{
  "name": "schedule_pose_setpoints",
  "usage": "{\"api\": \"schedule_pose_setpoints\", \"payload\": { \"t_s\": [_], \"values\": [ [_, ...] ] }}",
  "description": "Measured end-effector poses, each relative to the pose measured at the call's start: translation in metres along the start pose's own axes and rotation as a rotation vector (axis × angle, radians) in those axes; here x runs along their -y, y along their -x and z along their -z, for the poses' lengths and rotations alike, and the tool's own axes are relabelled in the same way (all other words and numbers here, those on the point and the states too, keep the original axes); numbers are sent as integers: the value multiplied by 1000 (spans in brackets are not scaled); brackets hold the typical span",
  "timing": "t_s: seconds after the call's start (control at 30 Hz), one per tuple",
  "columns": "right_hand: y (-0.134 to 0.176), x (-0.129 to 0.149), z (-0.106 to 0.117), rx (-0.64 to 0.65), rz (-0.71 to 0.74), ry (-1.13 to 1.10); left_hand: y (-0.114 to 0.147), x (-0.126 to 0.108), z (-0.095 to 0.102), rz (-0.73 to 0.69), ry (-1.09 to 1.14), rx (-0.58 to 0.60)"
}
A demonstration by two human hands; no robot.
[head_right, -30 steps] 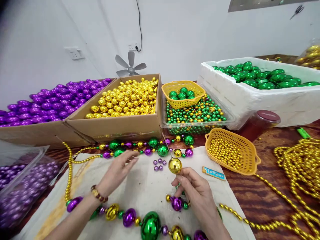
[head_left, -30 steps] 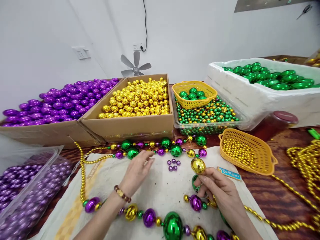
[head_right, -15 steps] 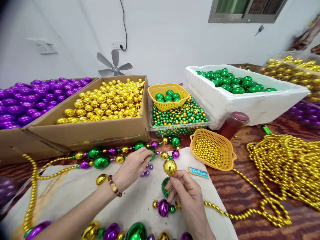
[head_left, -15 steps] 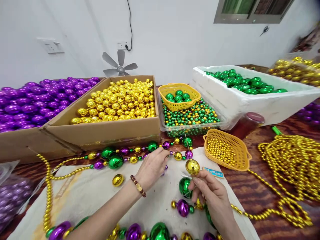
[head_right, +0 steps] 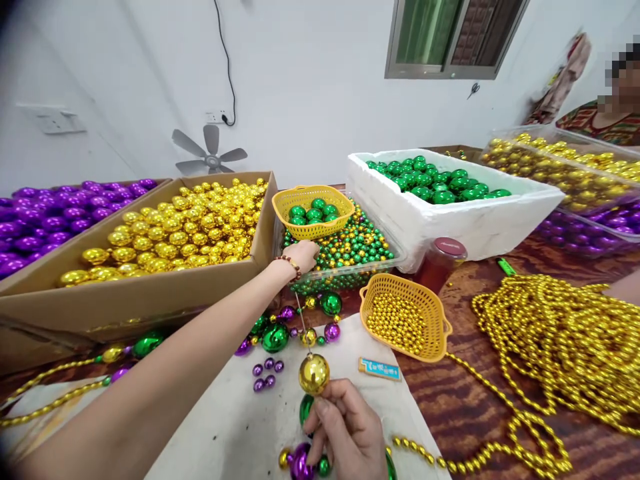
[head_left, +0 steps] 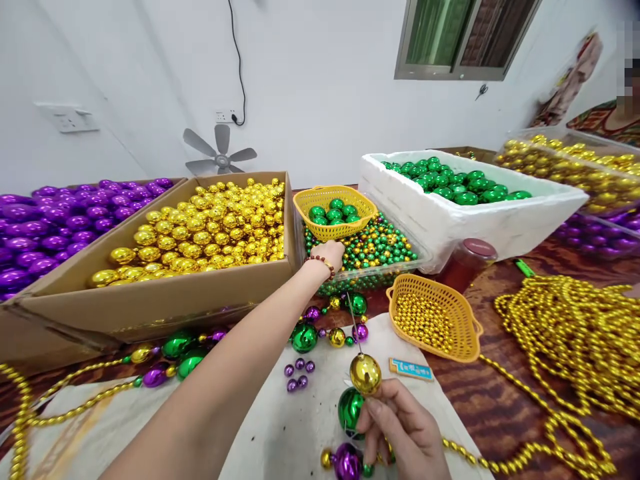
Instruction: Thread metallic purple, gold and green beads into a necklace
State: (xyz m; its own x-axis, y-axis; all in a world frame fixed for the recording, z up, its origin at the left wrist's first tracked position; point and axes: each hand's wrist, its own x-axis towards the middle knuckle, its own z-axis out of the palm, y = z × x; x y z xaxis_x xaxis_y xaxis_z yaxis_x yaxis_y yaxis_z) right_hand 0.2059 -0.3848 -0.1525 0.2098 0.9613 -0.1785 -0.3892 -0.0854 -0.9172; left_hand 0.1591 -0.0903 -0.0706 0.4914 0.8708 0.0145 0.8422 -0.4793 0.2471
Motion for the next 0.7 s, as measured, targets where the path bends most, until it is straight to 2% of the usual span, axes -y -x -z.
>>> {"api": "schedule_pose_setpoints", "payload": {
  "t_s": [0.13, 0.23, 0.3, 0.37, 0.43, 0.5, 0.53, 0.6, 0.7],
  "values": [
    [1, 0, 2, -17, 14, -3, -2, 0, 1, 21, 119, -21],
    [3, -1, 4, -26, 30, 1, 23, -6, 12, 2, 271, -125],
    [4, -1, 5, -22, 51, 17, 56, -7, 19, -35, 391, -169],
    [4, 0, 4, 11, 63, 51, 100, -3, 21, -65, 601, -144],
    [4, 1, 2, 78, 64, 107, 147, 8, 17, -7, 1207, -48],
    [4, 2, -1, 150, 67, 180, 189, 22, 10, 123, 1604, -2],
    [4, 2, -2, 180, 72, 218, 206, 29, 6, 186, 1732, -7],
    [5, 1, -5, 218, 81, 281, 231, 41, -1, 276, 1895, -50],
    [7, -2, -8, 268, 96, 367, 248, 51, -7, 353, 2047, -101]
  ]
}}
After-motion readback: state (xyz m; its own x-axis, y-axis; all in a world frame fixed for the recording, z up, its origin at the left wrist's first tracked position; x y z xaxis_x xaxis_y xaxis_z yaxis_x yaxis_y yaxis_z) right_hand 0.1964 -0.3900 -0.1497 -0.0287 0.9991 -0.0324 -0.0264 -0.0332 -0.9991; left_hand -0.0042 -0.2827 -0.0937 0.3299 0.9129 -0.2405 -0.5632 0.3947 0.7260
